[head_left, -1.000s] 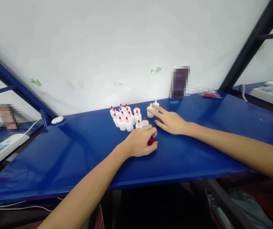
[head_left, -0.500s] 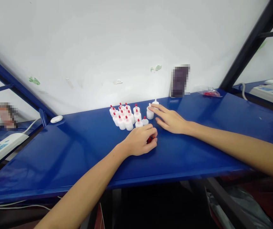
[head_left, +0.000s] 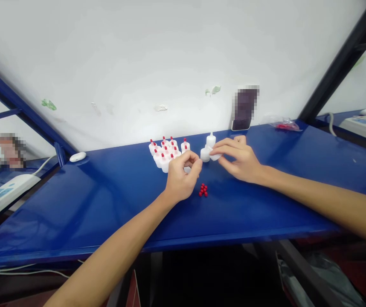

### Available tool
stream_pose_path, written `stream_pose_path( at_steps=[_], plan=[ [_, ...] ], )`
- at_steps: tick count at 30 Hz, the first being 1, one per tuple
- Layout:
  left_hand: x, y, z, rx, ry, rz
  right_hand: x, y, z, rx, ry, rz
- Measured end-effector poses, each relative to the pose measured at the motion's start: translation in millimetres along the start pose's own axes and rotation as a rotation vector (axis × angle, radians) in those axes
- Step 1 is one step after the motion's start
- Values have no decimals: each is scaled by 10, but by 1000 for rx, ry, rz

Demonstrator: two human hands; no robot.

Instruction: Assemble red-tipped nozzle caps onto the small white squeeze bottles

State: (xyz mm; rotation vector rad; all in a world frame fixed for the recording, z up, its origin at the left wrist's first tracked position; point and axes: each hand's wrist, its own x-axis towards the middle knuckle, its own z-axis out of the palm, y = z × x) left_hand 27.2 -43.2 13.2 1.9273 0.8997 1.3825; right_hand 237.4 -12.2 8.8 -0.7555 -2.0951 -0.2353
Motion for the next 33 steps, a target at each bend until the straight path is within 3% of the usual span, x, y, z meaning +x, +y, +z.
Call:
stream_pose_path(
  at_steps=[4,10,20,25,33],
  plan=[
    [16,-14,30,-209,-5,-189,10,-243,-64,116,48,-109],
    [7,33,46,-325,-65,-261,16,-336,-77,263,14,-202],
    [-54,-65,30,-92,-99,-62,2,-269,-120,247,-46,-158],
    [-53,-81,31,-23,-108,-27,-27,-260,-99,256,-22,-123],
    [-58,-88,27,-2,-111,-1,-52,-209,-53,279,-116,-111]
  ],
)
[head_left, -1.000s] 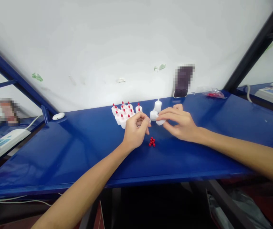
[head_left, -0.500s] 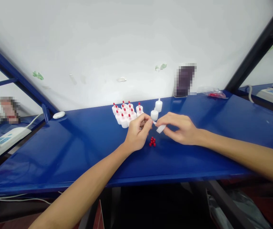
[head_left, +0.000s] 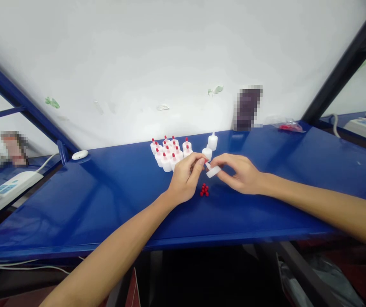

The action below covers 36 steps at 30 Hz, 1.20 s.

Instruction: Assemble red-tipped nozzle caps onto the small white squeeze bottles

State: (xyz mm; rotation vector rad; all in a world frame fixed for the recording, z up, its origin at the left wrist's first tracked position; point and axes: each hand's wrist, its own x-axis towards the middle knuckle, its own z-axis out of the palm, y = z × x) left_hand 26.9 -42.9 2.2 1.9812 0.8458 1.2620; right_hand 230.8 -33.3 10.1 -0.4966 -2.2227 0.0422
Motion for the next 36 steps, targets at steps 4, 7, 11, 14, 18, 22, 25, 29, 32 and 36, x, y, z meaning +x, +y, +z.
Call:
stream_pose_path(
  at_steps=[4,7,11,14,18,22,25,29,32,36],
  plan=[
    [-2,17,-17,31,-12,16,7,30,13,-14,21,19],
    [-14,-8,-45,70,-79,94,8,63,25,-18,7,92],
    [-31,-53,-56,225,-147,175,-6,101,35,-26,-29,201],
    [-36,-61,-37,360,-170,185,-13,109,35,-30,-15,210],
    [-33,-51,-21,448,-189,217,-6,97,28,-51,-21,162],
    [-22,-36,-42,508,-209,241,15,61,13,-54,-56,83],
    [-10,-24,-62,498,-246,311,36,24,3,-46,-83,29],
    [6,-1,-54,534,-254,376,63,-9,-10,-21,-120,19],
    [17,8,-33,586,-261,363,77,-18,-23,-11,-180,30],
    [30,-14,-14,619,-309,368,82,-21,-31,-22,-287,32]
  ],
)
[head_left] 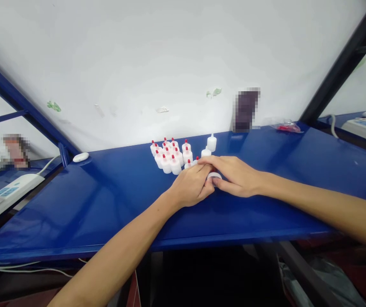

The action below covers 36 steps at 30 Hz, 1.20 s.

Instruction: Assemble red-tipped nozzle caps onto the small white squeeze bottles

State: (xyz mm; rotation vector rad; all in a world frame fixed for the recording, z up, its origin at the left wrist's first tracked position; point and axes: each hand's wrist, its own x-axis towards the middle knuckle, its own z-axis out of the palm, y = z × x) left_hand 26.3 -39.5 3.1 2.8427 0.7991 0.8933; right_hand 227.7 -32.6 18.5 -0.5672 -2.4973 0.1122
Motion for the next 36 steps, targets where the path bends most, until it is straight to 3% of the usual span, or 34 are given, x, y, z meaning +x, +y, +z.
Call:
stream_pose_path(
  at_steps=[7,18,22,25,32,36],
  plan=[
    [33,4,10,-16,4,117,-3,6,32,129,53,-64],
    [26,-12,-21,-87,-12,80,-26,-31,81,160,101,52],
    [-18,-52,-65,-25,31,-17,-47,57,67,147,109,116],
    [-31,-82,-102,57,97,-120,-60,101,70,203,193,175],
    [-40,-119,-69,11,145,-143,-55,28,45,307,266,51],
    [-17,-114,-73,91,256,-221,-57,68,62,349,326,189]
  ],
)
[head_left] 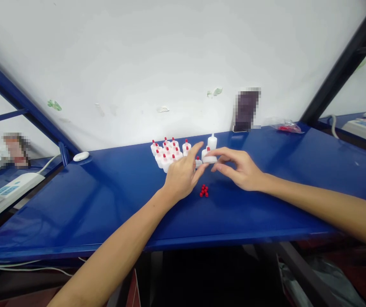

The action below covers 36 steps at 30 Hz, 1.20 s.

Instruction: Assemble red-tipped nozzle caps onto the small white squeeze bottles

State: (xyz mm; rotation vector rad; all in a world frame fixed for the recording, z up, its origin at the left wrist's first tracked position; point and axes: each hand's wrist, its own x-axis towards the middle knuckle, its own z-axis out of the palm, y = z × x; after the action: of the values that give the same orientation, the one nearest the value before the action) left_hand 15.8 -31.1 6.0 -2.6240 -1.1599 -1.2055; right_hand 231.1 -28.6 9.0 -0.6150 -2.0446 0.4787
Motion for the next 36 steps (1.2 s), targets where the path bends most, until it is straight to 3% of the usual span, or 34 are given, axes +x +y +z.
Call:
stream_pose_path(
  at_steps=[3,6,11,19,29,36],
  plan=[
    [28,1,-50,99,174,-13,21,60,18,-97,47,75],
    [31,-2,-121,107,243,6,60,98,60,-337,-33,0],
    [-11,16,-162,11,160,107,97,134,155,-636,-166,-62],
    [-5,59,-107,-45,53,172,69,125,158,-681,-292,-76],
    [13,51,-124,-118,33,29,87,138,147,-684,-262,-100],
    [-12,41,-118,-194,-46,80,77,154,166,-722,-284,-135]
  ],
)
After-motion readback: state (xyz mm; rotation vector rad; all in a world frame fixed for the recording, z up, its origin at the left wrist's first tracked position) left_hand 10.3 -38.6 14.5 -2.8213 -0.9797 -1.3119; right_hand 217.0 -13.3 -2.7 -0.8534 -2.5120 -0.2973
